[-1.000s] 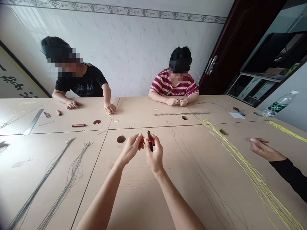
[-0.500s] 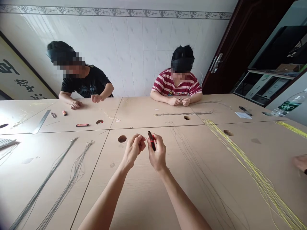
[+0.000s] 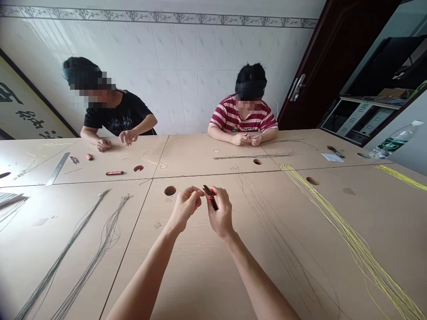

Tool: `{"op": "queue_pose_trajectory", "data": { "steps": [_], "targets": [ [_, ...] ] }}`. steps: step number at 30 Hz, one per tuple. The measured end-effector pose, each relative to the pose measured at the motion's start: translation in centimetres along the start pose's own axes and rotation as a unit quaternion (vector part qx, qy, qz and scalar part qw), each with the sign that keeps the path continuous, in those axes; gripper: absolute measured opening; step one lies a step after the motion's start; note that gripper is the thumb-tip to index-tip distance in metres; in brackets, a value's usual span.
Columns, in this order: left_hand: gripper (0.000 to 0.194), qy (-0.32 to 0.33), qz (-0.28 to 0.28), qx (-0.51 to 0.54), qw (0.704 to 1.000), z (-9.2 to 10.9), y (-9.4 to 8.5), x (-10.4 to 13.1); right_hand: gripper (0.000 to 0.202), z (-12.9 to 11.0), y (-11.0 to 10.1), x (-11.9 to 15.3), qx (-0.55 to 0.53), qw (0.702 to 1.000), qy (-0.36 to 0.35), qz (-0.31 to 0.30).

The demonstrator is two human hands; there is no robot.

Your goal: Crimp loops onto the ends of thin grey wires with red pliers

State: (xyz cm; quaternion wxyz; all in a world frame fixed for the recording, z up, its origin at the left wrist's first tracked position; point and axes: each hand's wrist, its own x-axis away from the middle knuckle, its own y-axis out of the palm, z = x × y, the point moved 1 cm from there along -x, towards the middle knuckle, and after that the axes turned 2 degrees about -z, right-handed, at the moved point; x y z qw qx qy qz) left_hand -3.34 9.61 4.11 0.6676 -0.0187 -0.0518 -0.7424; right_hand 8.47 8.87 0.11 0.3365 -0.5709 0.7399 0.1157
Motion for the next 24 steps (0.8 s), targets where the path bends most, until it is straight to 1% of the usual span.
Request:
{"op": "queue_pose_trajectory", "data": {
  "steps": [6, 14, 19, 24],
  "targets": [
    [0.011, -0.003, -0.024, -0.015, 1.0, 0.0, -0.8, 0.1, 0.021, -0.2, -0.3, 0.3, 0.017, 0.999, -0.036, -0.013],
    [0.013, -0.017, -0.052, -0.019, 0.998, 1.0, -1.6, 0.6, 0.026, -0.4, -0.6, 0.1, 0.03, 0.995, -0.088, -0.03],
    [0.013, -0.029, -0.049, -0.02, 0.998, 1.3, -2.2, 0.6, 0.029, -0.3, -0.2, -0.3, 0.03, 0.993, -0.11, -0.035],
    [0.013, -0.031, -0.044, -0.014, 0.998, 1.1, -2.6, 0.4, 0.03, -0.2, 0.2, -0.8, 0.031, 0.99, -0.127, -0.047]
  ]
}}
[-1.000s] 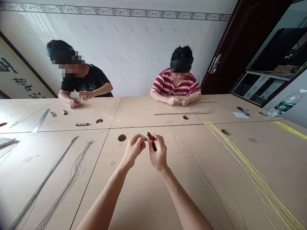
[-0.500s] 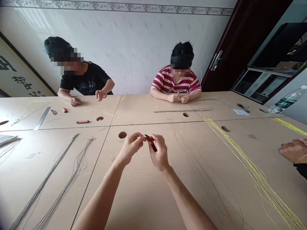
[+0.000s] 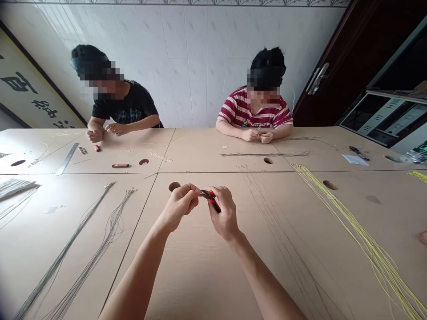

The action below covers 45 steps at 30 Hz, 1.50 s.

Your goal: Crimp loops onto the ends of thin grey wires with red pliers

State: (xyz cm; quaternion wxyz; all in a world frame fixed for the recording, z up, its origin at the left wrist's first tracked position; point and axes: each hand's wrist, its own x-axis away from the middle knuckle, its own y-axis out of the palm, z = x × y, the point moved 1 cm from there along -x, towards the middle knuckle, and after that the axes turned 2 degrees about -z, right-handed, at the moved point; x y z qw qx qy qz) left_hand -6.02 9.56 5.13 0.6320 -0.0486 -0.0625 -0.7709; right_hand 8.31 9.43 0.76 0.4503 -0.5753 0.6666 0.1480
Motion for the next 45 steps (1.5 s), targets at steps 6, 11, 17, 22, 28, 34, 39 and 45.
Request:
{"op": "queue_pose_trajectory", "data": {
  "steps": [6, 11, 17, 22, 28, 34, 39, 45],
  "targets": [
    [0.011, 0.002, 0.005, 0.002, 1.0, -0.5, -0.2, -0.4, 0.027, 0.3, 0.3, -0.2, 0.005, 1.0, -0.004, -0.011],
    [0.012, 0.015, 0.016, 0.008, 1.0, -0.6, -0.3, -0.7, 0.025, 0.1, 0.2, -0.2, 0.008, 1.0, 0.007, -0.018],
    [0.014, 0.151, 0.069, -0.034, 0.986, 0.1, -0.6, 0.0, 0.02, -1.0, -1.7, -0.8, 0.049, 0.996, 0.054, -0.056],
    [0.012, 0.268, 0.106, -0.117, 0.95, 0.7, -0.2, 1.1, 0.018, -2.4, -3.4, -1.3, 0.088, 0.986, 0.081, -0.115],
    [0.012, 0.356, 0.127, -0.164, 0.911, 1.2, 0.2, 1.6, 0.022, -3.3, -4.0, -1.4, 0.096, 0.983, 0.08, -0.136],
    [0.01, 0.363, 0.138, -0.202, 0.899, 1.1, 0.2, 1.6, 0.023, -3.3, -3.9, -1.5, 0.099, 0.983, 0.07, -0.141],
    [0.008, 0.328, 0.154, -0.246, 0.899, 1.1, 0.2, 1.7, 0.022, -3.3, -3.8, -1.5, 0.105, 0.982, 0.069, -0.142],
    [0.01, 0.372, 0.147, -0.282, 0.872, 1.1, -0.1, 1.6, 0.024, -3.1, -3.9, -1.5, 0.107, 0.981, 0.07, -0.143]
  ]
}}
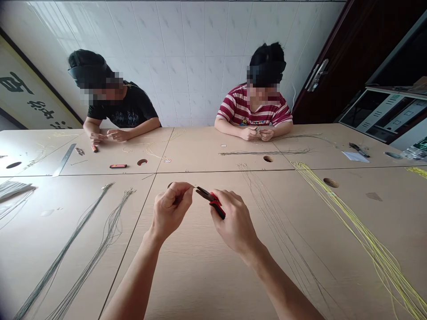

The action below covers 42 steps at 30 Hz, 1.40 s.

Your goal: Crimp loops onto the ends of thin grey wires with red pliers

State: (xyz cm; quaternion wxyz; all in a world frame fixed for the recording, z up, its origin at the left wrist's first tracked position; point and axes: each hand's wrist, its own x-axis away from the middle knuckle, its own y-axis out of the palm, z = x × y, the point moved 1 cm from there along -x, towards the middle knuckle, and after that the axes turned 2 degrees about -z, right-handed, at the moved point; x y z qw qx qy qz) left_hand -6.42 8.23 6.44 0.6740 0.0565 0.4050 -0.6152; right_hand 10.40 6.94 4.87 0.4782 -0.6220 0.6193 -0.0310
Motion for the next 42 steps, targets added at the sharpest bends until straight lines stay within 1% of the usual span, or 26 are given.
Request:
{"op": "queue_pose_trajectory", "data": {
  "steps": [3, 8, 13, 18, 22, 27, 42],
  "targets": [
    [0.011, 0.018, 0.003, -0.014, 1.0, -0.07, -0.05, 0.02, 0.025, 0.0, -0.01, -0.01, 0.0, 1.0, 0.001, -0.003],
    [0.011, 0.02, 0.001, -0.027, 0.999, -0.05, -0.08, 0.05, 0.025, -0.08, -0.05, -0.07, -0.003, 1.0, -0.003, -0.004],
    [0.01, 0.01, -0.013, -0.028, 0.999, -0.07, 0.01, 0.09, 0.025, -0.04, -0.03, -0.06, -0.002, 1.0, -0.004, -0.007],
    [0.01, 0.018, -0.013, -0.028, 0.999, -0.12, 0.02, 0.11, 0.024, 0.06, -0.05, -0.04, 0.003, 1.0, -0.005, -0.007],
    [0.011, 0.006, -0.019, -0.029, 0.999, -0.26, 0.0, 0.15, 0.022, 0.09, -0.16, -0.16, 0.007, 1.0, 0.001, -0.016],
    [0.011, 0.008, -0.023, -0.027, 0.999, -0.5, 0.04, 0.22, 0.021, 0.06, -0.15, -0.19, 0.003, 1.0, 0.006, -0.022],
    [0.012, 0.003, -0.043, -0.027, 0.999, -0.84, 0.2, 0.2, 0.02, 0.67, 0.04, -0.11, 0.002, 1.0, 0.005, -0.012]
  ]
}}
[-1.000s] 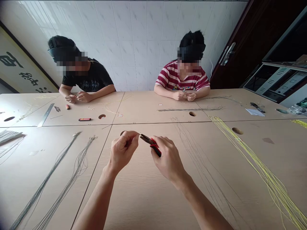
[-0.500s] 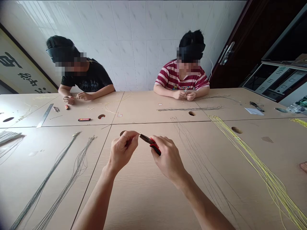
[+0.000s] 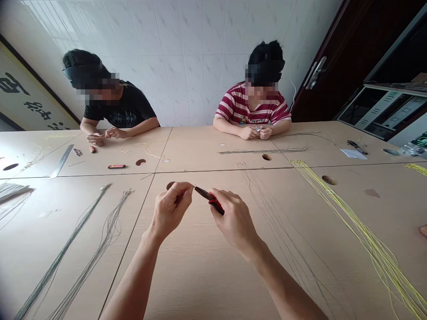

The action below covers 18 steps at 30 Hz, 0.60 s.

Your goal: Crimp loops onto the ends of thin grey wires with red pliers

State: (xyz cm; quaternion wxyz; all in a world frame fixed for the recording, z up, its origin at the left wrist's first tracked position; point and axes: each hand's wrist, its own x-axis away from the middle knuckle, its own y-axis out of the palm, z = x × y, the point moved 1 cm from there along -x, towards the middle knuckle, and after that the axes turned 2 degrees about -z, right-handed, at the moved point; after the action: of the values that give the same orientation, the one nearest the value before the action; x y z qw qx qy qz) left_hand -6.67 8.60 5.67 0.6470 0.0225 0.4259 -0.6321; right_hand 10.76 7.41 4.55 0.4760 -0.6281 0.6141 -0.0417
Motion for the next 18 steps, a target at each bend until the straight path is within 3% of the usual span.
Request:
{"op": "queue_pose_trajectory", "data": {
  "steps": [10, 15, 18],
  "targets": [
    [0.012, -0.015, -0.026, 0.005, 1.0, -0.4, 0.3, 0.0, 0.019, 0.8, 0.1, 0.1, 0.014, 1.0, 0.018, -0.019],
    [0.016, -0.07, -0.086, 0.037, 0.993, -1.7, 0.3, 0.0, 0.021, 2.4, 0.7, 0.2, 0.064, 0.997, 0.026, -0.035],
    [0.016, -0.136, -0.122, 0.101, 0.978, -3.1, 0.0, 0.3, 0.024, 3.2, 0.9, 0.3, 0.09, 0.993, 0.046, -0.06]
  ]
}}
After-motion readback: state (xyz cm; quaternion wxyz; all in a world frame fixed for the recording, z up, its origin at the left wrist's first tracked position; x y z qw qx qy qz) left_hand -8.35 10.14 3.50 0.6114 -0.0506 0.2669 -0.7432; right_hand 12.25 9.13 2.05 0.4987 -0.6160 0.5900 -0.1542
